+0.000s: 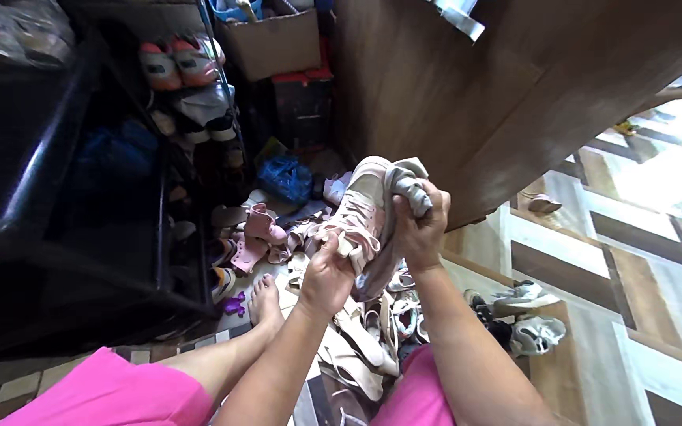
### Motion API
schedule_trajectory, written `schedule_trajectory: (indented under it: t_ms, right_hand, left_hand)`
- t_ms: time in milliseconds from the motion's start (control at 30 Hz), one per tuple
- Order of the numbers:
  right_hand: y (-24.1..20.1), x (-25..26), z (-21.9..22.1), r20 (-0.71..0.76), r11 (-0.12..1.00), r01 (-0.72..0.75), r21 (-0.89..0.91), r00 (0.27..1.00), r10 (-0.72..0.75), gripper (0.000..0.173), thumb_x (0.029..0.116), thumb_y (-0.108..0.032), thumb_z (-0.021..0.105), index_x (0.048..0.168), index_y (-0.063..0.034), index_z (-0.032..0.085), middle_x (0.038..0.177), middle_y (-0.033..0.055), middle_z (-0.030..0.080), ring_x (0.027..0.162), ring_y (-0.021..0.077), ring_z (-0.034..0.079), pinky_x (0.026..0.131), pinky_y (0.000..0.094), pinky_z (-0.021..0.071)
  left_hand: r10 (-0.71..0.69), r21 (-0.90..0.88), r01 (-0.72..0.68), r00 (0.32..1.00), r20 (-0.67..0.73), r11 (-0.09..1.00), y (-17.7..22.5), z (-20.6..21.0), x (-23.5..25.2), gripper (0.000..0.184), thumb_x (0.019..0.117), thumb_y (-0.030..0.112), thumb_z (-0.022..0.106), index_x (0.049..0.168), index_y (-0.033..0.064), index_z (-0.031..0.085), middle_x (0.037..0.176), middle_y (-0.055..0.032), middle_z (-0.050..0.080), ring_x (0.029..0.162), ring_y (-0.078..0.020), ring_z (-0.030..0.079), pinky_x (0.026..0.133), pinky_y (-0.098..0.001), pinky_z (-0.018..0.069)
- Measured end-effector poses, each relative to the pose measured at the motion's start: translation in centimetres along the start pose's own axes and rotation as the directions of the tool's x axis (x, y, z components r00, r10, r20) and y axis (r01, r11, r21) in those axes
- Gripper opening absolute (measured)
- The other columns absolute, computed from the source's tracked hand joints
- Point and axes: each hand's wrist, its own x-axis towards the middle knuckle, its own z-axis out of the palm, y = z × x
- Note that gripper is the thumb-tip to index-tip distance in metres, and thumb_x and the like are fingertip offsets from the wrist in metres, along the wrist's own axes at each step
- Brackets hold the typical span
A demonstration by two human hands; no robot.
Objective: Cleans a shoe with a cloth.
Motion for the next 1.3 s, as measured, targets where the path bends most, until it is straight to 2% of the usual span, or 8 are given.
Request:
schedule_trajectory:
  t_ms: [233,467,700,867,967,1033,1133,1300]
  right_hand:
    - [-1.1,-2.3,2.1,0.176,0.985,-0.168,0.038,0.972,0.159,0.050,0.0910,-0.020,0.076,0.133,0.0004,0.059,0.119,0.0190,0.059,0.107,0.0245,0.061,0.091,0.0400,0.0529]
    - [-1.7,0.5,0.3,0.065,0.995,0.064,-0.082,0.996,-0.059,0.048,0.0918,-0.022,0.077,0.134,-0.0041,0.064,0.111,0.0167,0.056,0.100,0.0233,0.058,0.085,0.0357,0.0516]
    - [-1.1,1.8,-2.2,0.170,0.962,-0.268,0.060,0.952,0.254,0.041,0.0926,-0.022,0.076,0.129,-0.0072,0.064,0.116,0.0086,0.069,0.102,0.0129,0.068,0.091,0.0346,0.0574]
    - [-3.1,2.3,-2.9,0.241,0.980,0.107,-0.170,0.969,-0.064,0.046,0.0887,-0.027,0.080,0.129,-0.0077,0.069,0.110,0.0178,0.061,0.100,0.0297,0.060,0.085,0.0455,0.0512]
    - [-2.6,2.4,-3.0,0.365,0.974,0.041,-0.223,0.930,0.045,0.047,0.0882,-0.030,0.079,0.128,-0.0082,0.070,0.110,0.0205,0.063,0.099,0.0341,0.062,0.083,0.0522,0.0515]
    - [-1.3,2.1,-3.0,0.392,0.974,-0.211,-0.082,0.892,0.226,0.043,0.0913,-0.025,0.077,0.129,-0.0063,0.067,0.115,0.0153,0.066,0.100,0.0237,0.065,0.086,0.0446,0.0540]
    - [-1.2,1.5,-2.3,0.345,0.849,-0.486,0.205,0.848,0.403,0.034,0.0962,-0.033,0.072,0.125,-0.0173,0.063,0.102,-0.0041,0.070,0.084,0.0035,0.067,0.076,0.0262,0.0593]
    - [-2.1,-0.5,0.9,0.221,0.722,-0.504,0.474,0.862,0.457,0.040,0.0979,-0.032,0.071,0.131,-0.0172,0.056,0.106,-0.0042,0.068,0.092,0.0056,0.068,0.083,0.0285,0.0600]
  left_hand:
    - [0.066,-0.071,-0.072,0.995,-0.075,0.995,0.3,-0.9,0.6,0.040,0.1104,0.026,0.026,0.107,0.0112,0.063,0.098,-0.0053,0.070,0.095,-0.0170,0.069,0.090,-0.0356,0.0570]
    - [0.065,0.490,-0.129,0.987,0.147,0.862,-0.5,-1.2,0.1,0.023,0.0943,0.002,0.048,0.117,0.0042,0.054,0.096,0.0019,0.067,0.091,-0.0045,0.065,0.090,-0.0267,0.0546]
    - [0.236,0.776,-0.366,0.930,0.282,0.514,1.3,-3.7,1.2,0.022,0.0907,-0.003,0.061,0.113,-0.0033,0.060,0.096,0.0024,0.068,0.091,0.0003,0.066,0.087,-0.0239,0.0572]
    - [0.320,0.822,-0.562,0.799,0.509,0.094,2.2,-5.0,2.0,0.017,0.0934,0.008,0.061,0.102,-0.0051,0.067,0.091,-0.0063,0.070,0.087,-0.0014,0.067,0.083,-0.0238,0.0571]
    - [0.321,0.838,-0.544,0.788,0.526,-0.039,2.8,-5.1,1.8,0.018,0.0929,0.011,0.060,0.097,-0.0045,0.069,0.086,-0.0107,0.070,0.082,-0.0090,0.068,0.079,-0.0306,0.0573]
    - [0.345,0.851,-0.519,0.816,0.464,0.082,2.8,-5.2,1.8,0.016,0.0935,0.009,0.060,0.097,-0.0040,0.068,0.084,-0.0065,0.069,0.079,-0.0064,0.066,0.076,-0.0287,0.0576]
    - [0.328,0.719,-0.378,0.919,0.218,0.583,2.0,-4.5,1.6,0.020,0.0923,-0.004,0.056,0.109,0.0046,0.060,0.094,0.0057,0.068,0.087,-0.0016,0.066,0.082,-0.0253,0.0581]
    - [0.189,0.302,-0.169,0.981,-0.038,0.938,0.3,-2.4,1.2,0.024,0.1001,0.000,0.041,0.112,0.0088,0.060,0.095,-0.0026,0.070,0.088,-0.0112,0.068,0.083,-0.0324,0.0582]
